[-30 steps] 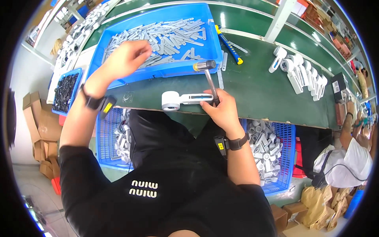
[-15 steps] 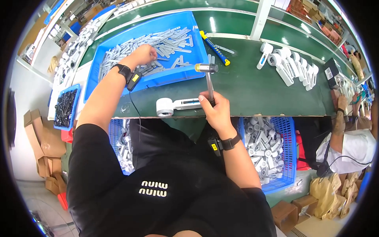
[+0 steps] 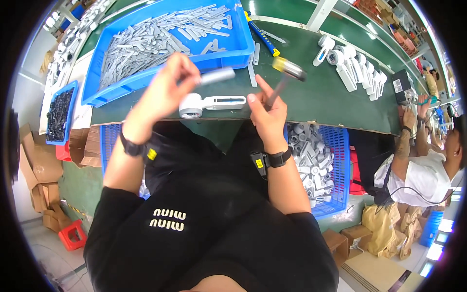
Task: Assembling metal inserts into plastic housings using a hammer.
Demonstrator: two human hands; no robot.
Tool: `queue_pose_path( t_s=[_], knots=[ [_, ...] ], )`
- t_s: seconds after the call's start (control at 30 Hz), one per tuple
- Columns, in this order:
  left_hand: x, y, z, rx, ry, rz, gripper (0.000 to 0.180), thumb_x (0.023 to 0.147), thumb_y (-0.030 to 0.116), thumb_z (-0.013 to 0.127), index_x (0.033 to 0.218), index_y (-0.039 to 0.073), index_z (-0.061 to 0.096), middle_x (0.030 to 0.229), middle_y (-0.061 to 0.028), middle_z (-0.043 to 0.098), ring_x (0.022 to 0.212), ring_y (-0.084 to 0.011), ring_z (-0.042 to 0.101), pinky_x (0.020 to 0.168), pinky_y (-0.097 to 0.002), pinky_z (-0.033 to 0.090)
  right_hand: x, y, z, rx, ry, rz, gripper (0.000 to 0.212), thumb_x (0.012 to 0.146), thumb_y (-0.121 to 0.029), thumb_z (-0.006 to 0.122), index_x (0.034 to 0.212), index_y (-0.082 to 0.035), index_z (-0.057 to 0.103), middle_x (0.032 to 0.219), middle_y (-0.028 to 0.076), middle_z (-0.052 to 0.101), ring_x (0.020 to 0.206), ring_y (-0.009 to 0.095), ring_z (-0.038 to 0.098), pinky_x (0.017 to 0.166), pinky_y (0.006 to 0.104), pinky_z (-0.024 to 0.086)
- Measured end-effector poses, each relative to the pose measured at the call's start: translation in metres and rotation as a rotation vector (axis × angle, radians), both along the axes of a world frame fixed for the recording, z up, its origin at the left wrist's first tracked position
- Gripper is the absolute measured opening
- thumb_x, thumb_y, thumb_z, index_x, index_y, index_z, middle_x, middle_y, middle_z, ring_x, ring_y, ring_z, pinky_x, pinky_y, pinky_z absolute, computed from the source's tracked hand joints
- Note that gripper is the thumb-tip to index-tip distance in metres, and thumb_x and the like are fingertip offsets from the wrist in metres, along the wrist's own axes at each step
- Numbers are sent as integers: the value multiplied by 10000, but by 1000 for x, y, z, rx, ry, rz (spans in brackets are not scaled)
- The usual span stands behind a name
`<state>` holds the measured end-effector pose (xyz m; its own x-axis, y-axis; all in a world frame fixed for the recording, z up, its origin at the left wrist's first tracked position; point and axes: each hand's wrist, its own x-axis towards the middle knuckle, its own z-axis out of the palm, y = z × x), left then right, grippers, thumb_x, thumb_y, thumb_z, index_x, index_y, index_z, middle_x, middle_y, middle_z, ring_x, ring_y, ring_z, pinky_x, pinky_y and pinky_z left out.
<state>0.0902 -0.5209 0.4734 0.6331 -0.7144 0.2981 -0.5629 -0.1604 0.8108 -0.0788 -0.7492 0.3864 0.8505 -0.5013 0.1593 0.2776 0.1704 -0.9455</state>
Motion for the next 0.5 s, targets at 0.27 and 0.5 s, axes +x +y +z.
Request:
queue_pose_path(
  t_s=[0.27, 0.5],
  knots=[
    [-53, -8, -33, 25, -316, -39, 293, 957, 74, 787, 1039, 29, 510, 928, -159, 691, 924, -428, 699, 838, -504, 534, -4, 29, 12, -54, 96, 19, 195, 1051, -161, 813, 1155, 1, 788, 848, 9, 754, 640, 26, 570, 580, 230, 430],
    [-54, -1, -32, -52, -449, 144, 486, 844, 123, 916, 1023, 67, 468, 989, -138, 750, 903, -421, 679, 903, -480, 531, 6, 21, 27, -315, 222, -110, 185, 1032, -148, 832, 1110, 11, 778, 865, 32, 782, 785, 76, 684, 712, 242, 516]
  ],
)
